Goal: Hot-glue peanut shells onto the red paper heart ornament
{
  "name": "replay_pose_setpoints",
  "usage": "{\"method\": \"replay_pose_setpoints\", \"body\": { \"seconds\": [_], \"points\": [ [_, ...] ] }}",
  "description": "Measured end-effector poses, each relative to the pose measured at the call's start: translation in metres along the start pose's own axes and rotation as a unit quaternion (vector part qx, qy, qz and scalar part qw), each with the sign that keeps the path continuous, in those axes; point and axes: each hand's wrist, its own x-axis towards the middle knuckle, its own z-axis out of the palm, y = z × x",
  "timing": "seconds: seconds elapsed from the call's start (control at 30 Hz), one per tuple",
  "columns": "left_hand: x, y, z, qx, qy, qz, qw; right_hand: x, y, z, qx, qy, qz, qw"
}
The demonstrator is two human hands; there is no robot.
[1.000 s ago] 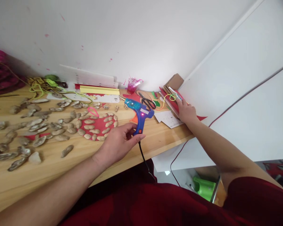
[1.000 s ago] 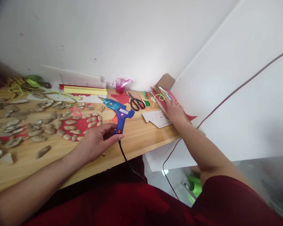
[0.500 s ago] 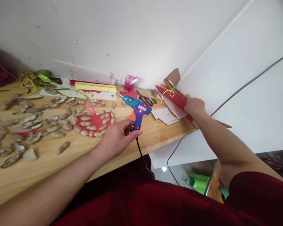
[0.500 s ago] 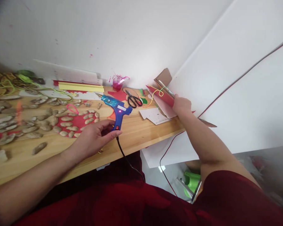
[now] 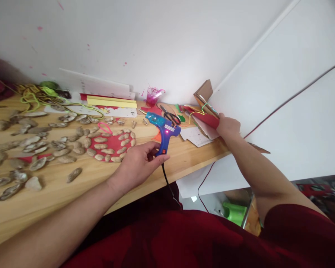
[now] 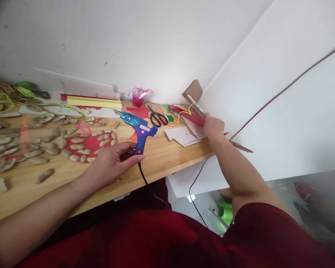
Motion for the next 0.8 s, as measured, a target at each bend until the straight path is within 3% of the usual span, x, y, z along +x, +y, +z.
{"method": "replay_pose_setpoints", "body": {
  "seconds": [0.33, 0.5, 0.8],
  "points": [
    [0.0, 0.003, 0.003, -0.008, -0.023, -0.022, 0.999, -0.024, -0.033, 0.026, 0.09, -0.056, -0.04, 0.994],
    [-0.002, 0.002, 0.004, -0.003, -0.034, -0.028, 0.999, -0.019, -0.042, 0.035, 0.151, -0.086, -0.047, 0.984],
    [-0.003, 0.004, 0.008, -0.043, -0.019, -0.046, 0.998, 0.002, -0.053, 0.056, 0.209, -0.005, -0.095, 0.973]
  ]
}}
